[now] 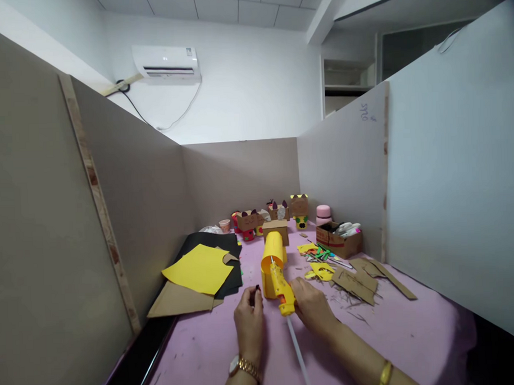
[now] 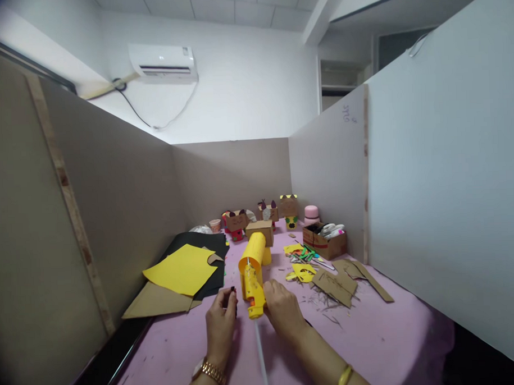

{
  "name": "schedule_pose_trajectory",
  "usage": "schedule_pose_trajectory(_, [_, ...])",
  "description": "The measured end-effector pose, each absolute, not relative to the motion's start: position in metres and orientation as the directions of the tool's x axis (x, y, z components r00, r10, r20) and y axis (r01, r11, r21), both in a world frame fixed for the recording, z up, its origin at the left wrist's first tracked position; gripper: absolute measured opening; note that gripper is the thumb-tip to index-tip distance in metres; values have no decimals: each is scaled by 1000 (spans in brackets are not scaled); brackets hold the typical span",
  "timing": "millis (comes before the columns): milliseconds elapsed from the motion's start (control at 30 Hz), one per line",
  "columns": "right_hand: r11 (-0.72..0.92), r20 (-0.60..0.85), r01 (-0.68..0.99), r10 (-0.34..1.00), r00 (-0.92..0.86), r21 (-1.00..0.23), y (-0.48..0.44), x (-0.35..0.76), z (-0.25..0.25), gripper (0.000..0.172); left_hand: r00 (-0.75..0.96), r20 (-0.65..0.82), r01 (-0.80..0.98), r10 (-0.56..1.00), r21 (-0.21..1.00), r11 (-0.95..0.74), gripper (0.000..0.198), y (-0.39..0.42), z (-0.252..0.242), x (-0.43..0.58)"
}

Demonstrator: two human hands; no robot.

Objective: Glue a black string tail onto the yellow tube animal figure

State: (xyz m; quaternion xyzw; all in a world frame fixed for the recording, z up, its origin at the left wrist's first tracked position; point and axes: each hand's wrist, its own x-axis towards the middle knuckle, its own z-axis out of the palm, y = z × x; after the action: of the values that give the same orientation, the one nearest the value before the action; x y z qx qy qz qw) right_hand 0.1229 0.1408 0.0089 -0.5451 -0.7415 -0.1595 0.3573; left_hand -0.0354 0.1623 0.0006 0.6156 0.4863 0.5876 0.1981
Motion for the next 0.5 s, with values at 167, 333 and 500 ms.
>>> schedule_pose_trajectory(167, [411,696,881,704,-143,-235,138,123,8,12,-159,506,339,848,834,-435,22,161,1,-38])
schedule_pose_trajectory(333, [485,689,778,719,-94,-400,130,130,18,8,-186,473,286,861,865,-413,23,160,0,-40])
schedule_pose_trajectory(500, [419,510,400,847,152,-815,117,120,19,28,-248,440,199,863,895,-399,28,174,15,-41])
